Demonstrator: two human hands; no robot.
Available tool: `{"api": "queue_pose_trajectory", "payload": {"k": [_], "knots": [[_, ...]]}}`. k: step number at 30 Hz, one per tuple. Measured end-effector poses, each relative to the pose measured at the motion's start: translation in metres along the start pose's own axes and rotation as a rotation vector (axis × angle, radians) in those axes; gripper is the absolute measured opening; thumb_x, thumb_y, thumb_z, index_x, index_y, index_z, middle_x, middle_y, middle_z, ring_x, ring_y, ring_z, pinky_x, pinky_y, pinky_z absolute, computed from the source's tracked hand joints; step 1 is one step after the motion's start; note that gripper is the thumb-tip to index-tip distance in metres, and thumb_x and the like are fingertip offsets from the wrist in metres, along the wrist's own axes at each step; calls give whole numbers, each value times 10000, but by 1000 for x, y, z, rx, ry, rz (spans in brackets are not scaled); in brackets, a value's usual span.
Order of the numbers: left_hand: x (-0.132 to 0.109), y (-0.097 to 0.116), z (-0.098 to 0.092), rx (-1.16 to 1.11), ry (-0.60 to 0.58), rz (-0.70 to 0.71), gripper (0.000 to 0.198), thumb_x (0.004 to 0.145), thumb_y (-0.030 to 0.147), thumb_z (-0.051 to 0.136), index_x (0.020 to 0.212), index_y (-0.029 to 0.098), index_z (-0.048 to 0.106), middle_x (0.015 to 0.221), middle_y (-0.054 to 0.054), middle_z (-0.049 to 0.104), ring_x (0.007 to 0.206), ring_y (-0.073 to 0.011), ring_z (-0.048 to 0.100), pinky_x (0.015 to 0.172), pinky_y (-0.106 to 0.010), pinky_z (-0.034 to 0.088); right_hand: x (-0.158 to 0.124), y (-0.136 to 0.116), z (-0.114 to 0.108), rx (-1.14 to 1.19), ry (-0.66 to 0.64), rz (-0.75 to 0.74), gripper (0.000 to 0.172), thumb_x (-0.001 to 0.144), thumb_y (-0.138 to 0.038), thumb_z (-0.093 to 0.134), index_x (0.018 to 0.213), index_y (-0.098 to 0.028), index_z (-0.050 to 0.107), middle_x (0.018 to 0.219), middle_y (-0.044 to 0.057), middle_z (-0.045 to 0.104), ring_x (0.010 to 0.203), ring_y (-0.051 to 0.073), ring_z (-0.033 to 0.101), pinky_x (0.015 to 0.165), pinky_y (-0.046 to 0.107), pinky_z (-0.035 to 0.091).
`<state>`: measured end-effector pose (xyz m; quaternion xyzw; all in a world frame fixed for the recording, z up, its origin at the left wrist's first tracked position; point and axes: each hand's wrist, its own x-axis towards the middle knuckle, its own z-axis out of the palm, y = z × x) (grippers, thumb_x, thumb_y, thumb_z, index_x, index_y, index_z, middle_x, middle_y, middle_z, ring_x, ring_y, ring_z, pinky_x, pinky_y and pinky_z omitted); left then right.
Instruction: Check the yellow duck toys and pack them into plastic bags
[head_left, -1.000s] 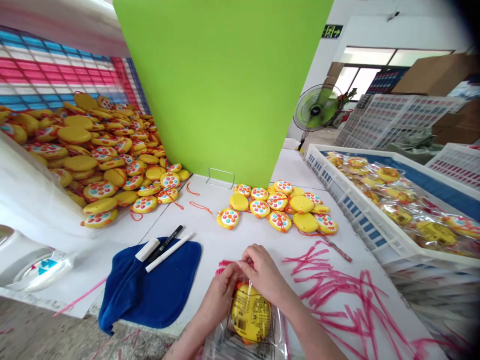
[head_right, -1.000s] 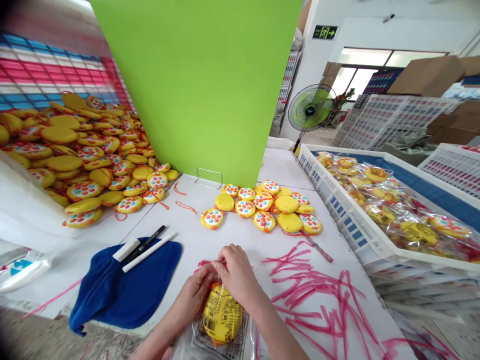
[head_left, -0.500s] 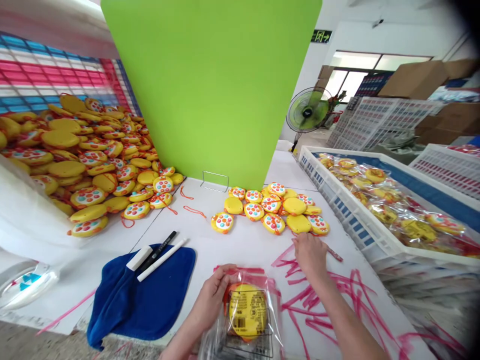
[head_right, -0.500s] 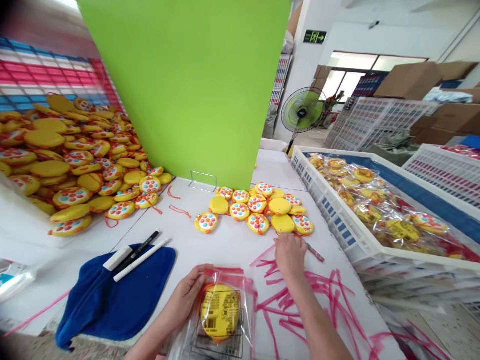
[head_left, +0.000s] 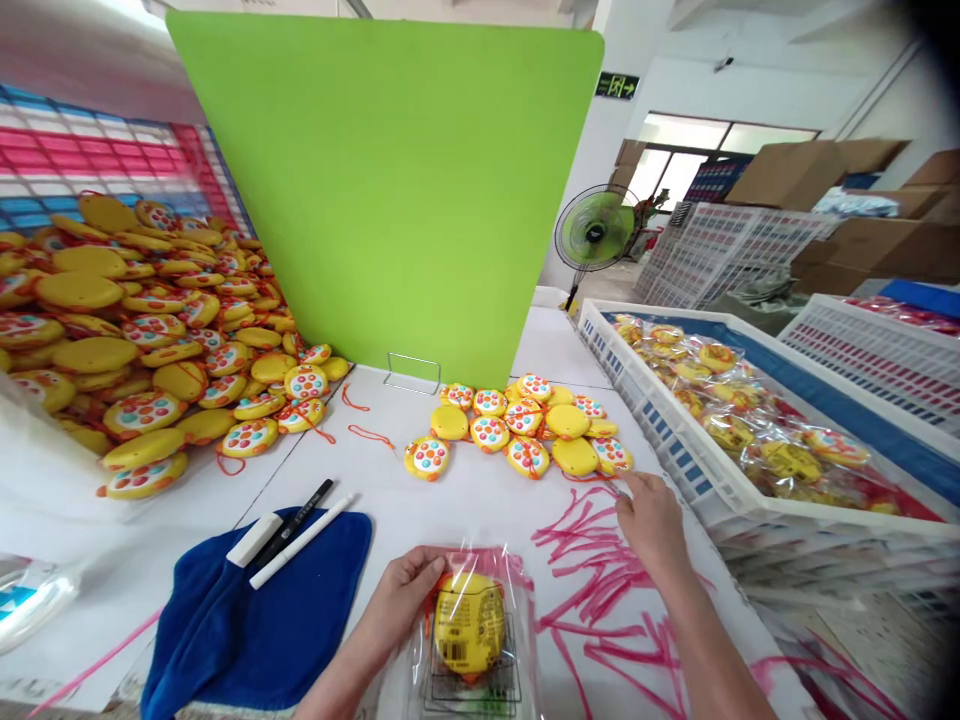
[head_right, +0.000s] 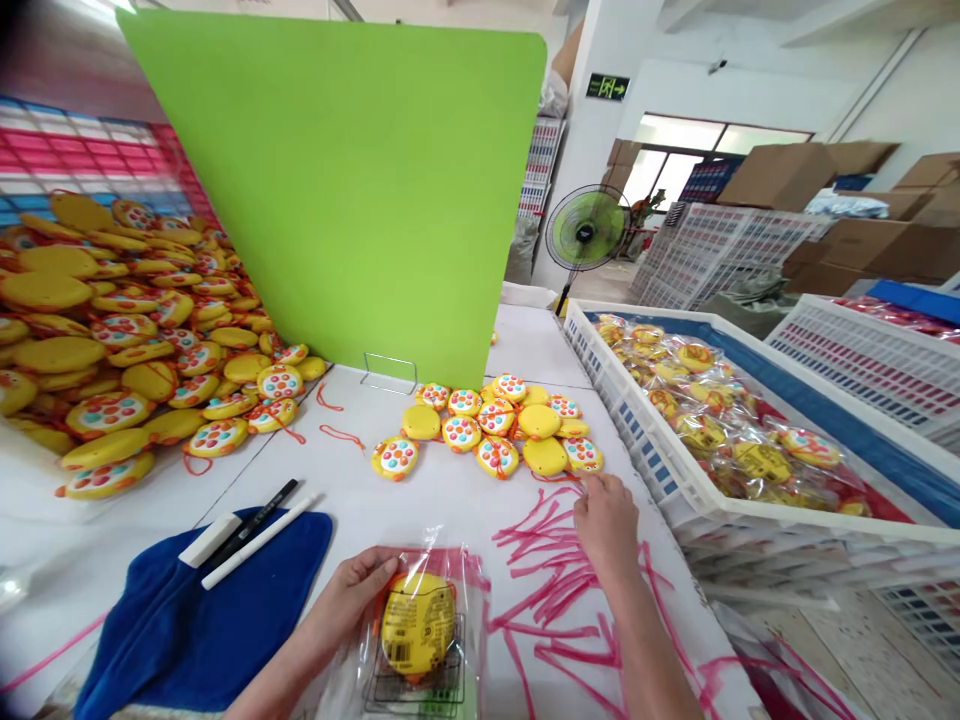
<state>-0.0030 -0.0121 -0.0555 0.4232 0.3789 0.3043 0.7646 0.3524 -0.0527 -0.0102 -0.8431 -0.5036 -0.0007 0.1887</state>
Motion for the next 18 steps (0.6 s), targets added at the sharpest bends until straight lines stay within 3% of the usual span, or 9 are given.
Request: {"api": "queue_pose_trajectory", "payload": {"k": [5, 10, 15, 18], "knots": [[4, 10, 4, -6, -4, -1, 372, 733, 484, 732, 849, 135, 681, 713, -13, 671, 629, -126, 571, 608, -228, 423, -33, -48, 15, 381, -270, -152, 271, 898, -349, 480, 967, -204, 699, 914, 58, 718, 841, 226, 658, 755, 313, 508], [9, 14, 3, -13, -8, -3, 354, 753, 472, 720, 875, 143, 676, 733, -14, 687, 626, -123, 587, 622, -230, 435, -66, -98, 51, 907, -596, -101, 217, 819, -322, 585, 959, -184, 677, 805, 18, 710, 713, 181, 632, 639, 273, 474], [13, 9, -7, -27, -51, -23, 439, 760, 446, 723, 1075, 144, 677, 936, -82, 737, 841, -205, 660, 797, -322, 482, -66, -96, 66, 1000, -599, 40, 34, 708, -222, 579, 695, -191, 571, 570, -46, 593, 505, 123, 525, 509, 233, 395], [14, 5, -13, -93, -30, -42, 464, 743, 431, 739, 1101, 144, 672, 937, -92, 742, 867, -222, 670, 828, -347, 485, -64, -89, 65, 1057, -634, 129, 54, 659, -230, 552, 701, -196, 560, 573, -33, 623, 485, 134, 549, 497, 241, 407]]}}
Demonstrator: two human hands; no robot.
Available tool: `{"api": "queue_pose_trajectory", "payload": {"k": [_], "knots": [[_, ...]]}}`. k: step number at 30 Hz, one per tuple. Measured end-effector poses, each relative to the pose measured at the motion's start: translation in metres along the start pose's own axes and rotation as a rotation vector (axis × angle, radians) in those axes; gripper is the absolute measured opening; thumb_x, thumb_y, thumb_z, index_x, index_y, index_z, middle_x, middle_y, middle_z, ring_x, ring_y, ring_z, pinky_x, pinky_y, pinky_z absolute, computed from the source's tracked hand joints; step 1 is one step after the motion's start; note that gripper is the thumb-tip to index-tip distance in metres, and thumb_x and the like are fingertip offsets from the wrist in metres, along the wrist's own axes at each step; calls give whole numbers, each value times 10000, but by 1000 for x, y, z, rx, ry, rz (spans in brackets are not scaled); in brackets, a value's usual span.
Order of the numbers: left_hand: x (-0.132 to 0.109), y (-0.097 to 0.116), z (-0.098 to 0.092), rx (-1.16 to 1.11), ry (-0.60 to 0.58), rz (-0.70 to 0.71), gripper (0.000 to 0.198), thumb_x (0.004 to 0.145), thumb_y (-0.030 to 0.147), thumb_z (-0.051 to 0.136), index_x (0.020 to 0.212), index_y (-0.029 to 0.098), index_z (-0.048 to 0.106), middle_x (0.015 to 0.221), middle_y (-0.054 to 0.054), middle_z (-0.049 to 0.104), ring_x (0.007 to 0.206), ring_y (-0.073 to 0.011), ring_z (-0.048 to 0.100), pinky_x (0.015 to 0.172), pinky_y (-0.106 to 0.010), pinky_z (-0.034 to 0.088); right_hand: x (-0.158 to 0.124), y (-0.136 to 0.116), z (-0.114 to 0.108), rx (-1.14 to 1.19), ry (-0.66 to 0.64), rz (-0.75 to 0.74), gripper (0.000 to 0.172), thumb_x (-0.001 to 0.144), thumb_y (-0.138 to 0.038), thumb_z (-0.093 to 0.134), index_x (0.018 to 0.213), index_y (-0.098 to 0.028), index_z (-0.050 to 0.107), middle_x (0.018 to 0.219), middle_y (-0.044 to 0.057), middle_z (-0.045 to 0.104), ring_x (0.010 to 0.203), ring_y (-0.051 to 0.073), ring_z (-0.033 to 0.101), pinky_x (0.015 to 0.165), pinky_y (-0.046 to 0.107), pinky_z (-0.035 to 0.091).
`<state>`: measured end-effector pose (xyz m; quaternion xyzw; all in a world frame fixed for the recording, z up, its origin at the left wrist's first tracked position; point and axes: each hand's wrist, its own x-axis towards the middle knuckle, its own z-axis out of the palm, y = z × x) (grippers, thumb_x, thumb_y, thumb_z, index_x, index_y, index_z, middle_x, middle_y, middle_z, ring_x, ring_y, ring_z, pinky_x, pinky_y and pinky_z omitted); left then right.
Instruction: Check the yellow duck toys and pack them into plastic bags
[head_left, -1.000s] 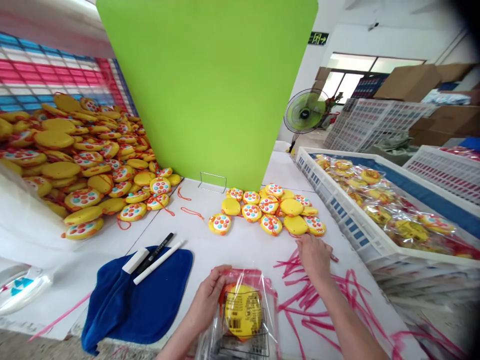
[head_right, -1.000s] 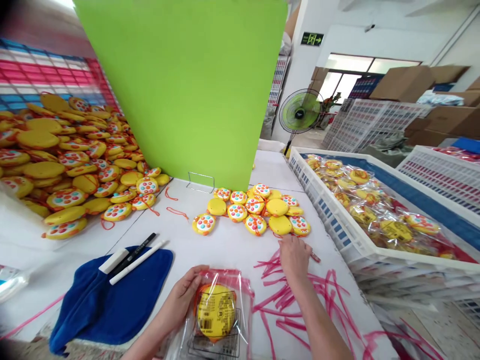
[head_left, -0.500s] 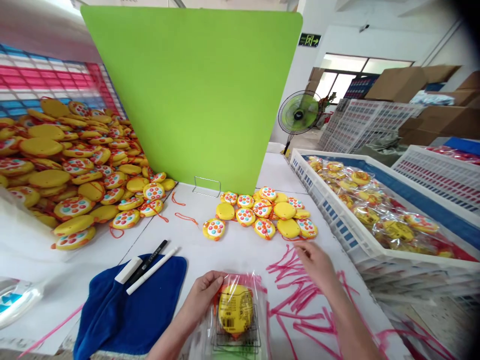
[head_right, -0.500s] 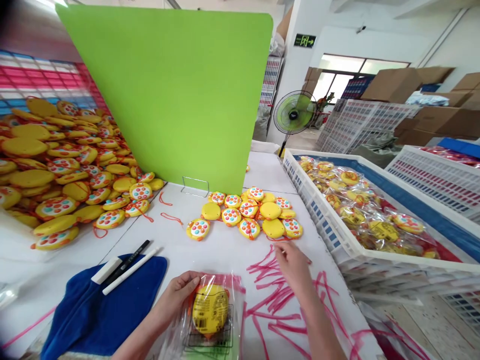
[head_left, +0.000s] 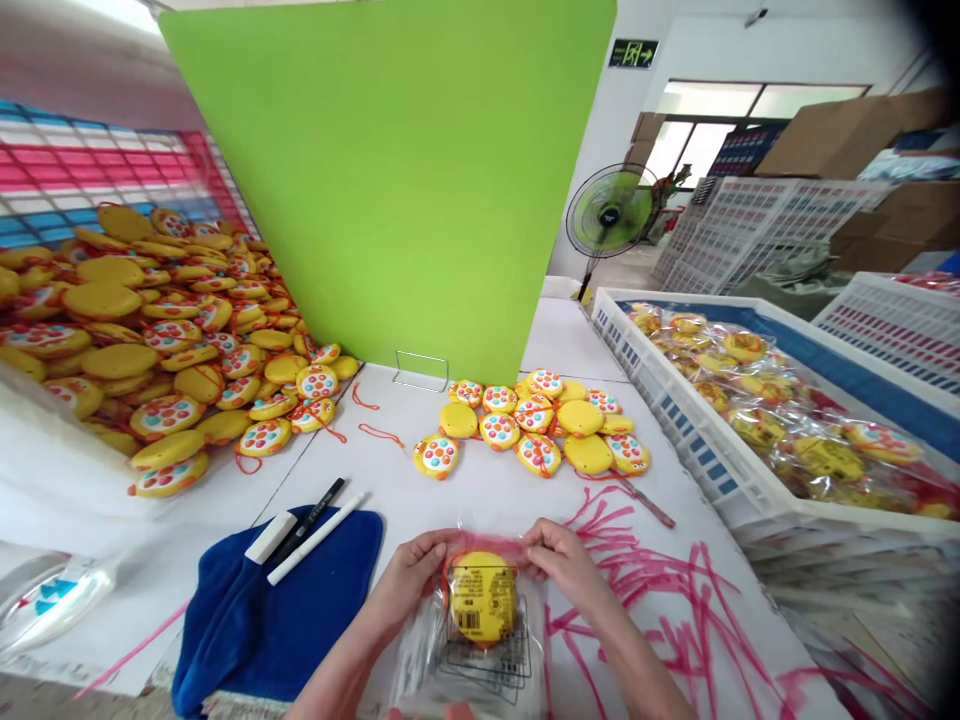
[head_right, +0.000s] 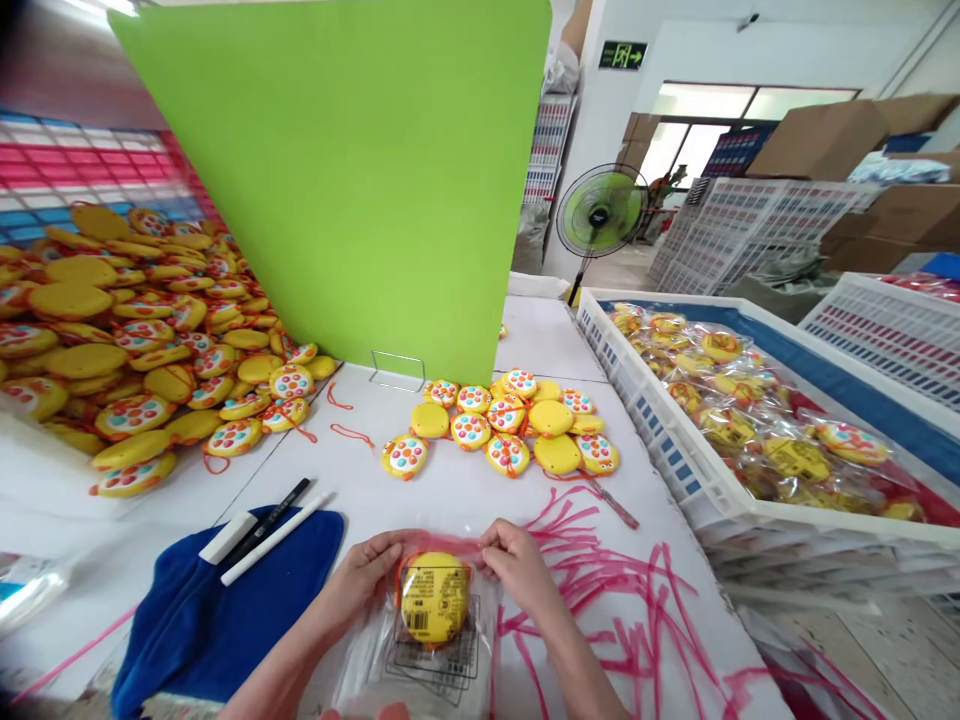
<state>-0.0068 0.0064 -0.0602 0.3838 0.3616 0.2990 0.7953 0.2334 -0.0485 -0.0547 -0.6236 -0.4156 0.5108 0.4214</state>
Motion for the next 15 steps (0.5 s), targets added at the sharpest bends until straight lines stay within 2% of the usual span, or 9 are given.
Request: {"api": "queue_pose_trajectory", "payload": {"k": [3, 6, 8, 11, 15], "knots": [[-1, -1, -2, -18, 6, -23, 427, 757, 379, 717, 1104, 135, 670, 905, -101, 741, 829, -220, 673, 767, -332, 495, -3, -1, -4, 70, -8, 52, 175, 643, -271, 548, 788, -190, 605, 587, -19, 656, 475, 144, 568, 500, 254, 421], [-2, 0, -1, 4, 15, -31, 182, 730, 272, 666, 833, 125, 695, 727, -62, 706, 655, -175, 634, 621, -275, 475, -5, -2, -5, 102, -8, 66, 186, 641, -284, 562, 777, -182, 637, 556, -24, 640, 473, 137, 556, 509, 254, 415], [-2, 1, 1, 0, 34, -20, 74, 683, 218, 620, 654, 150, 617, 610, -16, 635, 549, -139, 566, 545, -247, 438, -5, -2, -6, 108, -11, 61, 120, 632, -264, 554, 690, -185, 624, 525, -30, 616, 473, 131, 541, 512, 252, 408], [-2, 4, 2, -8, 40, -7, 79, 653, 206, 571, 592, 172, 536, 555, 26, 529, 507, -112, 486, 510, -227, 406, -4, -2, -7, 102, -11, 43, 55, 635, -245, 537, 616, -202, 564, 515, -39, 598, 481, 128, 533, 517, 250, 407], [-5, 8, 5, -7, 38, 10, 129, 660, 247, 557, 576, 183, 483, 573, 37, 457, 539, -109, 441, 509, -216, 380, -6, -4, -4, 77, -18, 34, 156, 778, -346, 504, 841, -220, 571, 606, -35, 634, 512, 147, 572, 470, 240, 383]]}}
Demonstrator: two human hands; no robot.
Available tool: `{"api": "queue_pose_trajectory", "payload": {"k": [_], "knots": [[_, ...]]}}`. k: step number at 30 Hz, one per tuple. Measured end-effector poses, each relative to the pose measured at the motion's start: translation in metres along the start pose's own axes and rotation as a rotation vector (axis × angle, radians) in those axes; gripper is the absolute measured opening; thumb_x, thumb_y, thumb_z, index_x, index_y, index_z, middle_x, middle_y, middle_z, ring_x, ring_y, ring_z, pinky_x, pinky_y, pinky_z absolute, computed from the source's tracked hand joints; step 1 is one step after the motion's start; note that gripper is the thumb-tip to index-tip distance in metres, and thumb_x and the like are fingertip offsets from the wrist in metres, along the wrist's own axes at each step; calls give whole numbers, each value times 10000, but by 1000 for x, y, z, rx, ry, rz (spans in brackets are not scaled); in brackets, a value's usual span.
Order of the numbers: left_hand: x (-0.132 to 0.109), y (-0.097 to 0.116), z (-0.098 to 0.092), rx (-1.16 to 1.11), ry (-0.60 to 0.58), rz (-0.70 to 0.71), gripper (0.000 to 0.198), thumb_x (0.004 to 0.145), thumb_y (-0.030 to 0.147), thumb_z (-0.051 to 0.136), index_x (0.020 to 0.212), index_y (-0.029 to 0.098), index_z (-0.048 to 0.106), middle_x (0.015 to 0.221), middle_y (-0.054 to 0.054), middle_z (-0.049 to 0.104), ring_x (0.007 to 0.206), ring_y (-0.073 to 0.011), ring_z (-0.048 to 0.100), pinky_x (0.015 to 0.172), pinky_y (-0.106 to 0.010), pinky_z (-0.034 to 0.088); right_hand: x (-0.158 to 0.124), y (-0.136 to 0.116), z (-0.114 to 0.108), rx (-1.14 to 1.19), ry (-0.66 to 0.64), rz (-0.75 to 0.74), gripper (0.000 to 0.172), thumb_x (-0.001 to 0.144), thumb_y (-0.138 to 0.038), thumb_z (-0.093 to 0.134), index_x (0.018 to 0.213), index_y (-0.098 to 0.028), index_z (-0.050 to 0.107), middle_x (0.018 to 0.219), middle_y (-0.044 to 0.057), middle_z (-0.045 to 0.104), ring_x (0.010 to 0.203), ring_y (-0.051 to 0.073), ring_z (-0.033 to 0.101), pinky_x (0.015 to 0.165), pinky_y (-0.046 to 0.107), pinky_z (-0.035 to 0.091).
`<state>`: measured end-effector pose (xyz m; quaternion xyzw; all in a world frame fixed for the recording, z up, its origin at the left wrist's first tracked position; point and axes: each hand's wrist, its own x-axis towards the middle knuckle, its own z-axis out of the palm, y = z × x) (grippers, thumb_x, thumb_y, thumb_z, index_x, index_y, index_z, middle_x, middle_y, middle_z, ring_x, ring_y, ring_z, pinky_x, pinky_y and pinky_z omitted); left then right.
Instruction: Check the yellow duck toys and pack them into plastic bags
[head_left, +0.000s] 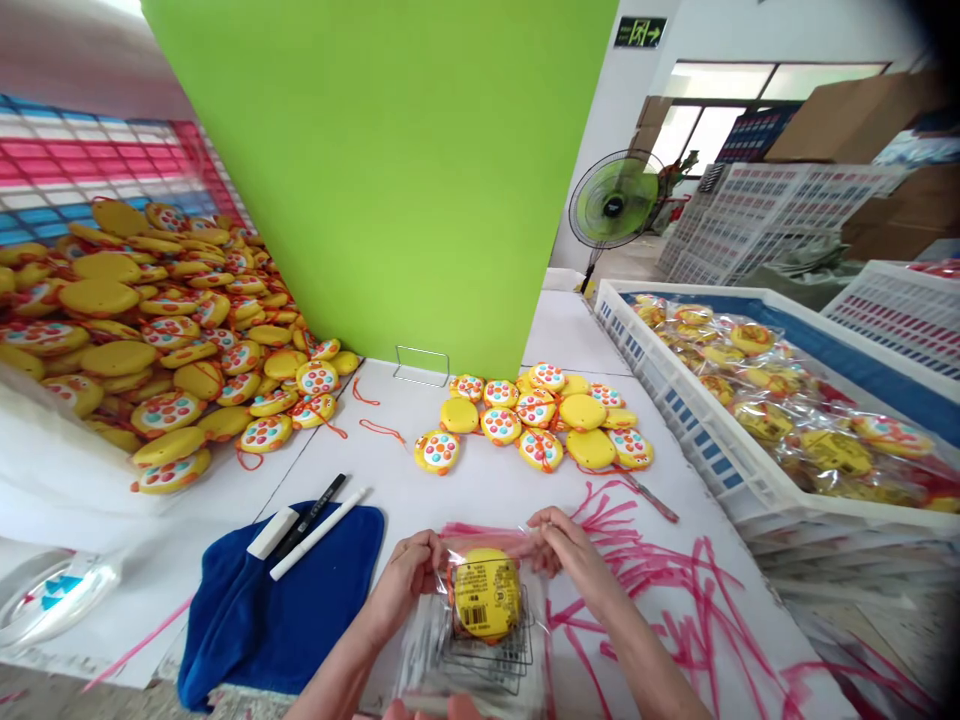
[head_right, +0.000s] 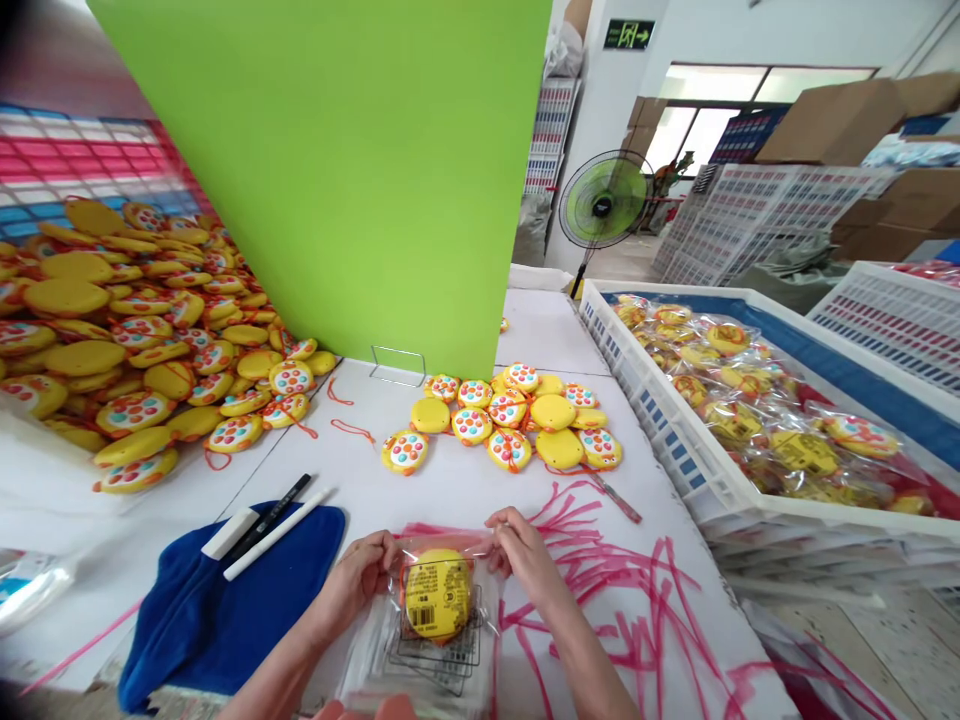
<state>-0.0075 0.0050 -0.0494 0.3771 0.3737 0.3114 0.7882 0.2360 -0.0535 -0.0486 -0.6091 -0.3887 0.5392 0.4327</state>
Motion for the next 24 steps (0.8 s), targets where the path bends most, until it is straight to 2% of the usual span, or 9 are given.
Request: {"api": "queue_pose_trajectory", "payload": {"k": [3, 7, 10, 13, 16, 19, 22, 24], "knots": [[-1, 0, 2, 18, 7, 11, 174, 677, 284, 562, 575, 190, 457, 565, 40, 444, 530, -110, 423, 493, -213, 350, -5, -5, 2, -36, -57, -10, 283, 790, -398, 582, 1002, -211, 581, 673, -26, 657, 516, 141, 572, 471, 240, 386], [0, -1, 2, 47, -5, -3, 159, 677, 266, 566, 572, 181, 481, 582, 22, 495, 559, -125, 463, 524, -232, 387, -10, -15, -6, -86, -120, -35, 294, 812, -381, 594, 1040, -195, 598, 667, -28, 641, 559, 139, 581, 522, 244, 411], [2, -2, 2, 56, -9, -3, 149, 664, 259, 576, 564, 172, 507, 589, 13, 517, 566, -128, 477, 535, -235, 397, -8, -17, -12, -76, -147, -9, 363, 875, -498, 498, 1010, -187, 627, 667, -3, 647, 609, 164, 618, 544, 260, 426], [2, -4, 1, 52, -8, 13, 162, 666, 264, 581, 556, 171, 507, 563, 20, 501, 552, -119, 462, 531, -226, 386, -3, -14, -7, -128, -97, 19, 508, 888, -633, 395, 939, -189, 637, 638, -2, 619, 561, 164, 603, 504, 260, 407], [1, -5, 0, 48, -8, 36, 155, 677, 248, 589, 571, 165, 511, 577, 19, 515, 547, -109, 463, 520, -213, 369, -2, -11, 2, -213, -79, -28, 445, 851, -612, 513, 891, -187, 639, 646, -14, 609, 610, 163, 594, 533, 253, 409], [-3, -2, 1, 24, -29, 51, 130, 698, 251, 654, 743, 176, 558, 668, 17, 578, 594, -122, 526, 556, -222, 407, -5, -11, 0, -186, -195, -102, 390, 839, -489, 607, 1098, -198, 616, 828, 9, 664, 777, 183, 618, 667, 279, 452], [-7, 2, 3, 39, -46, 60, 438, 693, 302, 744, 1070, 230, 533, 821, -6, 652, 724, -173, 619, 645, -266, 467, -9, -11, -9, -87, -317, -98, 481, 854, -408, 605, 1290, -227, 515, 922, 17, 668, 858, 188, 619, 748, 307, 457], [-7, 4, 4, 83, -60, 72, 595, 696, 325, 769, 1206, 247, 473, 941, -43, 673, 826, -205, 646, 714, -298, 489, -11, -10, -12, -39, -325, -84, 504, 857, -397, 603, 1319, -231, 492, 901, 12, 663, 828, 177, 614, 752, 312, 451]]}}
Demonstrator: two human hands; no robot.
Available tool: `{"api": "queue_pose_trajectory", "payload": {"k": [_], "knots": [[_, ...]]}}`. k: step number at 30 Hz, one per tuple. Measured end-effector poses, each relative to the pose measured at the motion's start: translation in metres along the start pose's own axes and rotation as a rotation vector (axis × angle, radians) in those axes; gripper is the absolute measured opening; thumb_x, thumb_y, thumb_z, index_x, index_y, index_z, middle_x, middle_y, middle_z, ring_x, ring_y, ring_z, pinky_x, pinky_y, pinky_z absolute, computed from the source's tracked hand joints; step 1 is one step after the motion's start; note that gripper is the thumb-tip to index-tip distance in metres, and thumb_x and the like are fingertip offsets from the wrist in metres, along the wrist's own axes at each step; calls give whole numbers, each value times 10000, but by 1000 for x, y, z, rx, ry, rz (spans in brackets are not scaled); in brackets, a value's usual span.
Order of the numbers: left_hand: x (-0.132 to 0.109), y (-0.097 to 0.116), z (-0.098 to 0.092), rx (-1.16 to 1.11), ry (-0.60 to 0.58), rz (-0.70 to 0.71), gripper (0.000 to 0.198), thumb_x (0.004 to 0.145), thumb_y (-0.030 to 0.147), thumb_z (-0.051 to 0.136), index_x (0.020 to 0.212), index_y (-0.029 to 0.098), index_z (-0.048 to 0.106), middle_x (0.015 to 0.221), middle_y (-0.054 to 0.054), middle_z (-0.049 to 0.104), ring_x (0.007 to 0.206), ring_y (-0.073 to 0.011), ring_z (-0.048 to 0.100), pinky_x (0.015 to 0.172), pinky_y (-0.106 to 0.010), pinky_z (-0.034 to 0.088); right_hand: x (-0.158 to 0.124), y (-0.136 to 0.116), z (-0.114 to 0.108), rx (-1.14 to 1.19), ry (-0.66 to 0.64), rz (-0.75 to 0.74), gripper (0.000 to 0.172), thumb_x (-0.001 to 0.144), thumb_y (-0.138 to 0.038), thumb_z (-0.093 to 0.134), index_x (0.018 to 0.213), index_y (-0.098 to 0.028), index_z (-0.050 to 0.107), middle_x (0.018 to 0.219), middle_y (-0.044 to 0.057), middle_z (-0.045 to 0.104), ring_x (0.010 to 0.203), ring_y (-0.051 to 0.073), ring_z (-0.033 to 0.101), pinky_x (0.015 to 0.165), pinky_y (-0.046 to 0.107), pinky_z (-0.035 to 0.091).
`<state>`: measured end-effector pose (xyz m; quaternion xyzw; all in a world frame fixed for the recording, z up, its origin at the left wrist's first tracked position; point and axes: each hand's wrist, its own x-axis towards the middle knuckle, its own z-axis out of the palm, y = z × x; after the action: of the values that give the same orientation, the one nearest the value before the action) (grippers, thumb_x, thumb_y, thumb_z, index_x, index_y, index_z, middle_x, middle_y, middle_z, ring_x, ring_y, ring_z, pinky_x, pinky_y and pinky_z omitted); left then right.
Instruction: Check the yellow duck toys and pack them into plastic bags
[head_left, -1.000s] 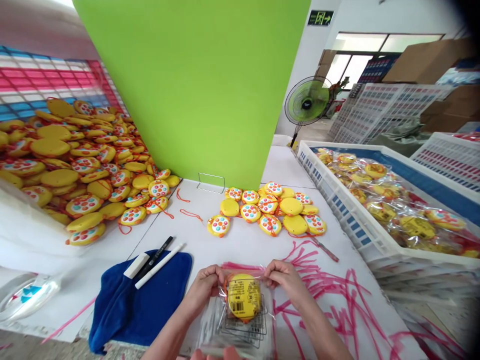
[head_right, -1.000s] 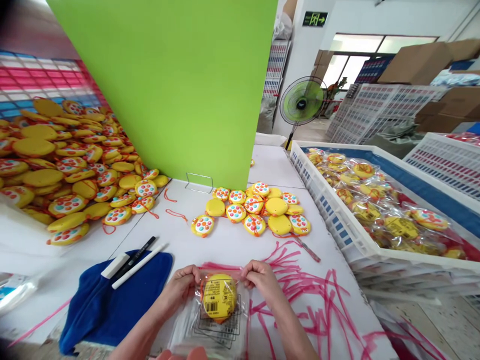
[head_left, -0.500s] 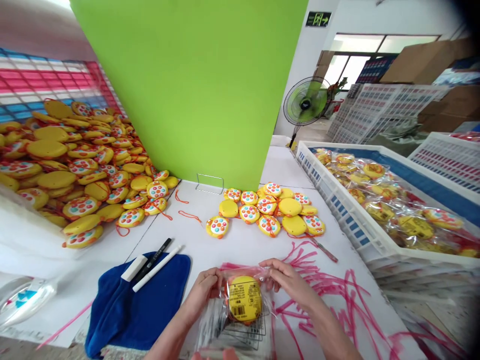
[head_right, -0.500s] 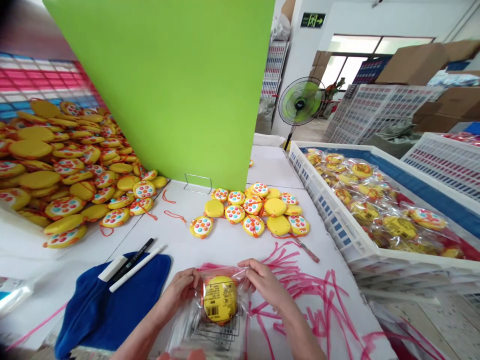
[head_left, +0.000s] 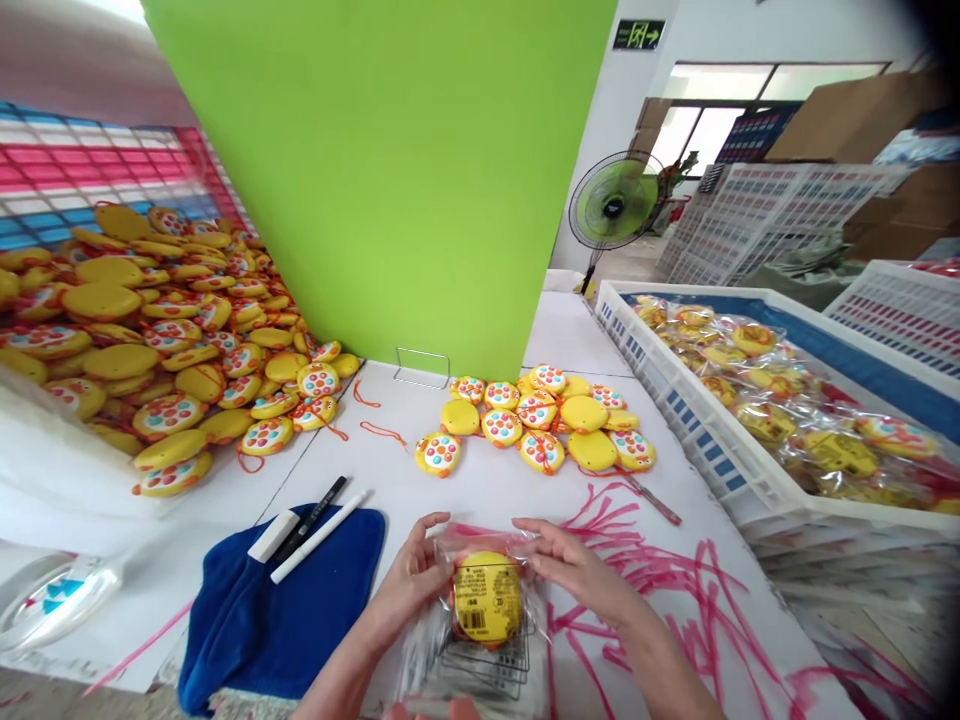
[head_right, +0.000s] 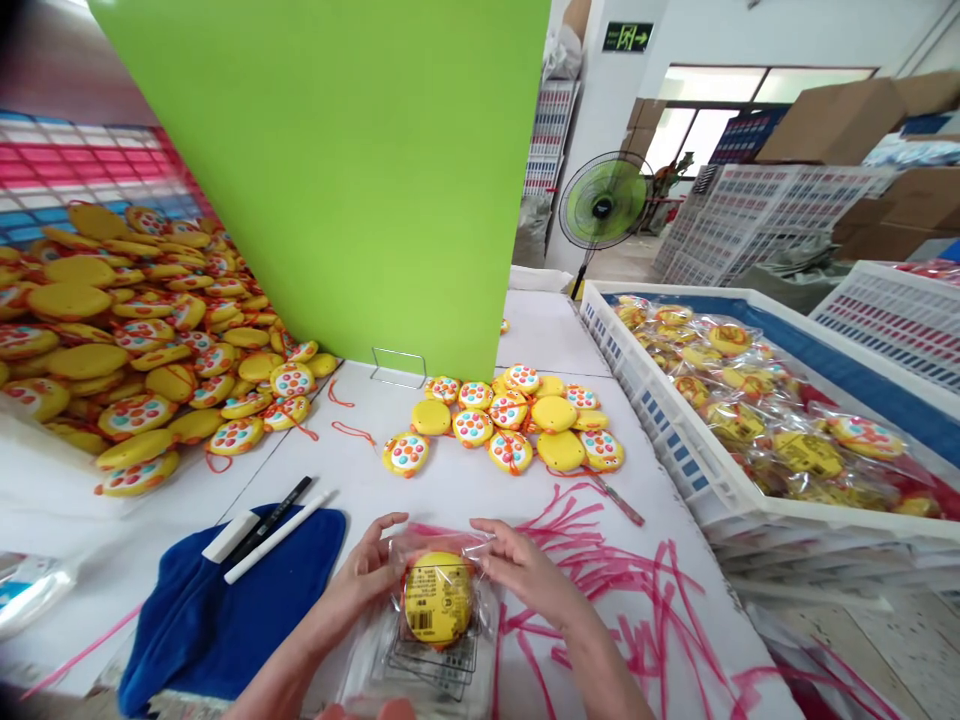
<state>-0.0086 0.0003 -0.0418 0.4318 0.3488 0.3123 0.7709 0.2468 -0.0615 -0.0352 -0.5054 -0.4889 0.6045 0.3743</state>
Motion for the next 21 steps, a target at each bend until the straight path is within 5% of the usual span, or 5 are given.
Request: {"api": "queue_pose_trajectory", "payload": {"k": [4, 8, 12, 17, 21], "knots": [[4, -3, 3, 120, 57, 69, 584, 673, 334, 805, 1169, 216, 519, 1013, -78, 676, 917, -223, 642, 795, -317, 495, 0, 4, 14, 168, 38, -25, 704, 784, -403, 699, 1399, -257, 388, 897, 7, 658, 808, 178, 621, 783, 346, 463], [4, -3, 11, 105, 203, 98, 487, 691, 386, 782, 1079, 202, 551, 940, -44, 672, 806, -187, 641, 717, -289, 514, 1, 2, 38, 514, 96, -103, 959, 628, -430, 833, 1432, -302, 325, 1172, 67, 621, 1099, 267, 592, 946, 441, 437], [-2, 12, 19, 331, 246, 218, 407, 778, 388, 685, 1108, 199, 540, 1003, -69, 653, 898, -221, 642, 774, -349, 535, -1, -9, 51, 519, 99, -86, 678, 685, -359, 812, 1282, -262, 506, 1251, 82, 599, 1161, 275, 564, 965, 418, 443], [-10, 48, 28, 1187, 259, 703, 447, 831, 230, 624, 1266, 263, 529, 1250, -95, 566, 1192, -272, 492, 1022, -497, 392, -4, -30, 57, 209, 112, -170, 439, 766, -261, 729, 1173, -209, 572, 1090, 66, 653, 1037, 251, 605, 913, 392, 478], [-12, 69, 40, 1551, 180, 1026, 331, 871, 141, 570, 1175, 261, 615, 1176, -66, 640, 1156, -270, 506, 1081, -549, 283, -7, -44, 65, 86, 108, -177, 422, 757, -180, 686, 1166, -217, 584, 1057, 50, 660, 965, 231, 623, 898, 383, 487]]}}
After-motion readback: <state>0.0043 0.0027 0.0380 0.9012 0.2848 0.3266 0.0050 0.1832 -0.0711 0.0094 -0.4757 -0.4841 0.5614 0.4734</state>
